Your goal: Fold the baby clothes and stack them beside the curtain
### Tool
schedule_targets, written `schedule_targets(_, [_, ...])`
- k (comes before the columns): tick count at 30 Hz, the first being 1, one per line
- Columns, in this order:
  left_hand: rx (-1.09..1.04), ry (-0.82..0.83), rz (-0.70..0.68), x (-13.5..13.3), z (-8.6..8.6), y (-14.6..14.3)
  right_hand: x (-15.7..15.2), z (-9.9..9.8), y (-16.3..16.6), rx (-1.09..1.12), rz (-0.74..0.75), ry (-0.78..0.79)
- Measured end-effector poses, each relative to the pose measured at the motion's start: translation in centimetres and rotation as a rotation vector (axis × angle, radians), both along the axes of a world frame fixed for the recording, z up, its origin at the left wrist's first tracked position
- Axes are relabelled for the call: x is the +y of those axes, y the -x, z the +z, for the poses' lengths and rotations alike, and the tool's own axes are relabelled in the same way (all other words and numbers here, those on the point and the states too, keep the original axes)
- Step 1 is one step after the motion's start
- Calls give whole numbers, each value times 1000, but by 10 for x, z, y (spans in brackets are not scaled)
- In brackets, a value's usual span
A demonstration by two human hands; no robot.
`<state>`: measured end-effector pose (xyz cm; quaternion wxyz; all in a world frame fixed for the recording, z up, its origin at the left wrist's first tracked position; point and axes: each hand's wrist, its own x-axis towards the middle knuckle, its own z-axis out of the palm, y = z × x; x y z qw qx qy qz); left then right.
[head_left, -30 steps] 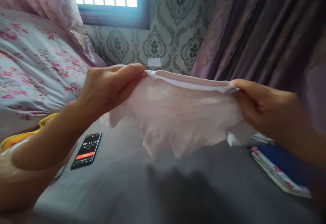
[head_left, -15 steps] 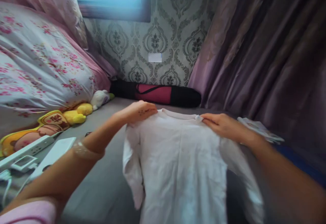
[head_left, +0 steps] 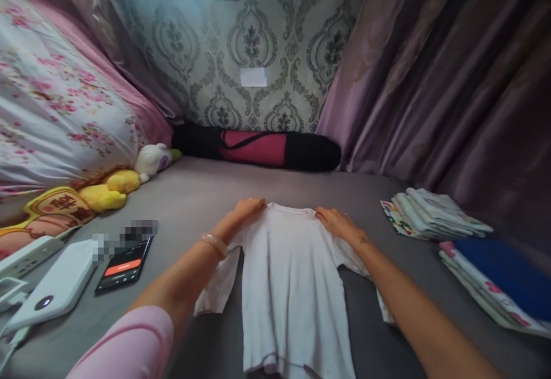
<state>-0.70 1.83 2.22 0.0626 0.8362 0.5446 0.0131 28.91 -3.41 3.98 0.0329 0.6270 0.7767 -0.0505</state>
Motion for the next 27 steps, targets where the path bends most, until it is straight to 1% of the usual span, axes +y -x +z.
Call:
schedule_targets(5, [-5, -10, -9, 19, -6, 0, 18, -8, -3, -5, -15, 31])
schedule_targets(9, [-38, -31, 4, 35, -10, -3, 34, -10, -4, 9, -45, 35])
schedule_targets(15, [-83, -36, 76, 59, -15, -8, 58, -12, -5, 35, -94, 24])
schedule_targets(18, [-95, -40, 99, 64, -17, -11, 64, -19, -3, 54, -117, -8])
schedule_targets(21, [-123, -39, 99, 65, -19, -14, 68, -27, 0, 107, -121, -88])
schedule_targets(24, [-171, -45, 62, 67, -20, -19, 74, -33, 5, 194, -77, -122])
schedule_targets(27, [-236, -42, 5, 69, -23, -26, 81, -37, 11, 216, -67, -124])
